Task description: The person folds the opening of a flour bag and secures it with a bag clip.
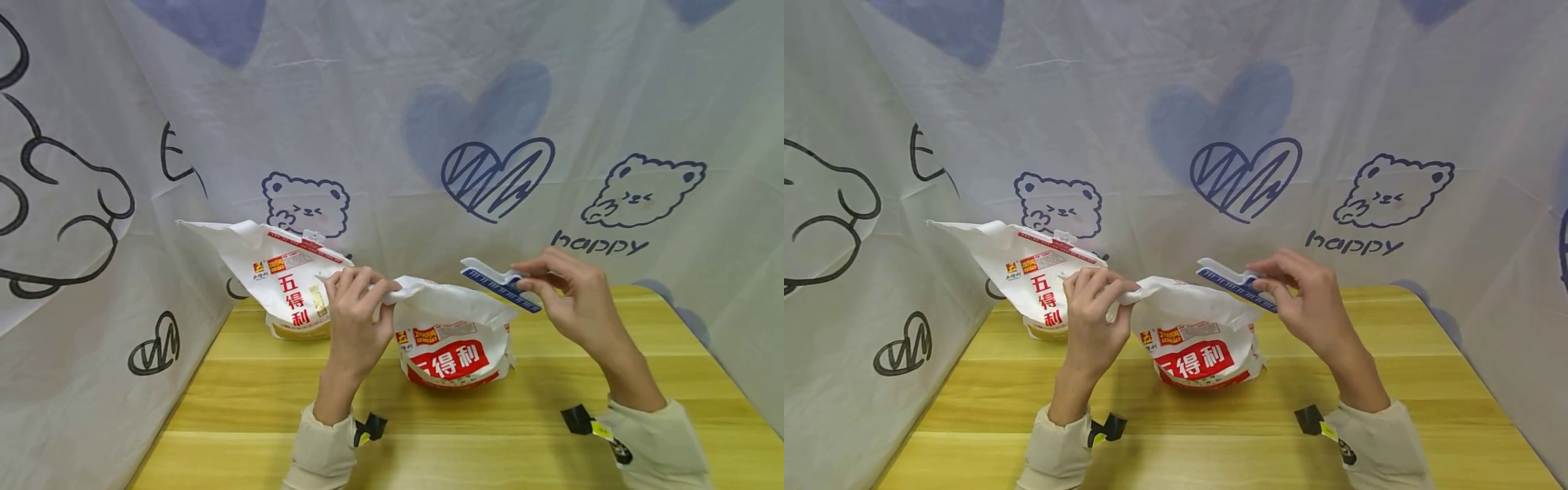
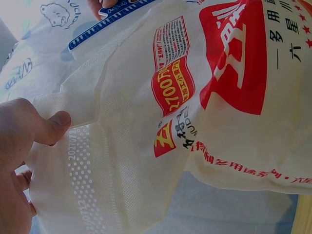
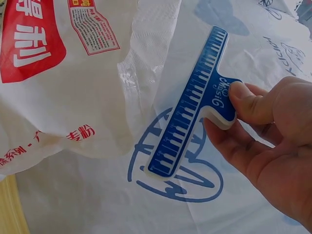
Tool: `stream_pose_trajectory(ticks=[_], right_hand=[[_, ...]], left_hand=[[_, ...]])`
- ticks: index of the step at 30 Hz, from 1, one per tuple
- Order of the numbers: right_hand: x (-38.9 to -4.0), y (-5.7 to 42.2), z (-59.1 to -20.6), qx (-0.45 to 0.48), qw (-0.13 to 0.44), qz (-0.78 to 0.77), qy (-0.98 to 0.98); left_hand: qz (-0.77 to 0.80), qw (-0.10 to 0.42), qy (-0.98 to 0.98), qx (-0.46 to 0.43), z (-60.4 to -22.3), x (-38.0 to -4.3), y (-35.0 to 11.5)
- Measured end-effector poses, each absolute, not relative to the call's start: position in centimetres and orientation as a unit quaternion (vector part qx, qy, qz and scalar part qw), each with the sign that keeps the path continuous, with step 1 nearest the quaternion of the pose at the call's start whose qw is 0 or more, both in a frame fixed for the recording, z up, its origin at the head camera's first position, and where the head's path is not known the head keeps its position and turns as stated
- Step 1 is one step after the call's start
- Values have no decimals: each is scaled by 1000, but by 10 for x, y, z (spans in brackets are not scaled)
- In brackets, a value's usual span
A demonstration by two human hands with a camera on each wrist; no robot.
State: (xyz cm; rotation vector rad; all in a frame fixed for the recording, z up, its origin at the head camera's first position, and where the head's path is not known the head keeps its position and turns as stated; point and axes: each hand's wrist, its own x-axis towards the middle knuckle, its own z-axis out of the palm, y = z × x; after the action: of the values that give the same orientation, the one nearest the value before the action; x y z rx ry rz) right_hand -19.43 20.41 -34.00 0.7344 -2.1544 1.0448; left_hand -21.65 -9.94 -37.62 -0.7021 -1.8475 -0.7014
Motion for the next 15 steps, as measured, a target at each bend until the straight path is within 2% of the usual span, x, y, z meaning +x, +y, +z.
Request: stream_pose_trajectory(ticks=[15], right_hand=[[-197,199,-342,277,312,422,-805]], left_hand=[[-291,497,-764,-291,-377,-217,-99]])
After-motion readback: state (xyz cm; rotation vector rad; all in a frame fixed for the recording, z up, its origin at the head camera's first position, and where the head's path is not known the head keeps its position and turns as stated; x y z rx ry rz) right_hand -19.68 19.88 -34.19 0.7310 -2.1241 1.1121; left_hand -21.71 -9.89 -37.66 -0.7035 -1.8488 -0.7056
